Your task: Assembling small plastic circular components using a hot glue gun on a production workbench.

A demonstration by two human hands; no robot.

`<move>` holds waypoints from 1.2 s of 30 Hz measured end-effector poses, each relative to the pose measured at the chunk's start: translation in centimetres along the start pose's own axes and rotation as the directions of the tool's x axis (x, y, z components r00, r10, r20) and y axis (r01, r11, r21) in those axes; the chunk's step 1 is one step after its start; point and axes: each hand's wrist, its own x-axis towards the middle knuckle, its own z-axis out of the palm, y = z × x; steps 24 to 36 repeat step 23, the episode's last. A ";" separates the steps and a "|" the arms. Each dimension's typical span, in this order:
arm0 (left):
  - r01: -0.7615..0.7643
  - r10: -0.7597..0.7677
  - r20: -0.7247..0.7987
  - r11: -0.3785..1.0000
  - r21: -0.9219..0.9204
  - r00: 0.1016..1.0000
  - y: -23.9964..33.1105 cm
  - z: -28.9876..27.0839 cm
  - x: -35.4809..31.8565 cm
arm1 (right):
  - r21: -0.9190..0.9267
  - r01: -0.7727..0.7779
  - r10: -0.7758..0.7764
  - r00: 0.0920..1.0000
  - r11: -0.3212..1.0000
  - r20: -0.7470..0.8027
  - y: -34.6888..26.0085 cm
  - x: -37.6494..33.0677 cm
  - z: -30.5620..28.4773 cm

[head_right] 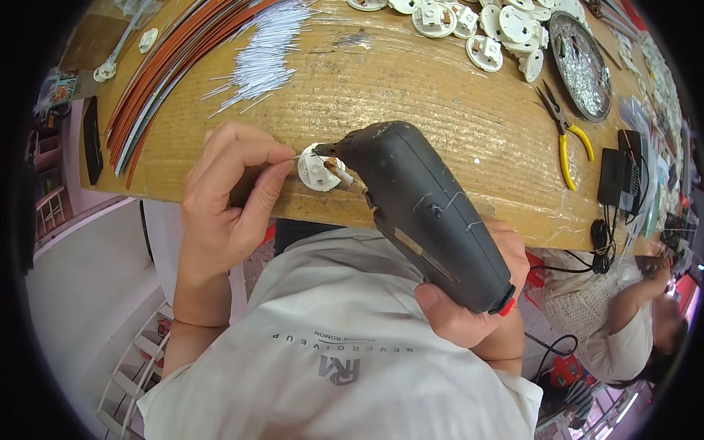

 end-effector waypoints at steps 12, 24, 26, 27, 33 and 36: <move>-0.037 0.037 0.001 0.999 0.013 0.999 -0.4 0.0 0.0 | 0.051 0.018 -0.020 0.998 0.999 0.055 0.3 0.3 -0.2; -0.038 0.038 0.006 0.999 0.028 0.999 -0.1 -0.1 0.1 | 0.027 0.011 -0.012 0.999 1.000 0.030 0.0 0.1 -0.1; -0.038 0.038 0.006 0.999 0.028 0.999 -0.1 -0.1 0.1 | 0.027 0.011 -0.012 0.999 1.000 0.030 0.0 0.1 -0.1; -0.038 0.038 0.006 0.999 0.028 0.999 -0.1 -0.1 0.1 | 0.027 0.011 -0.012 0.999 1.000 0.030 0.0 0.1 -0.1; -0.038 0.038 0.006 0.999 0.028 0.999 -0.1 -0.1 0.1 | 0.027 0.011 -0.012 0.999 1.000 0.030 0.0 0.1 -0.1; -0.038 0.038 0.006 0.999 0.028 0.999 -0.1 -0.1 0.1 | 0.027 0.011 -0.012 0.999 1.000 0.030 0.0 0.1 -0.1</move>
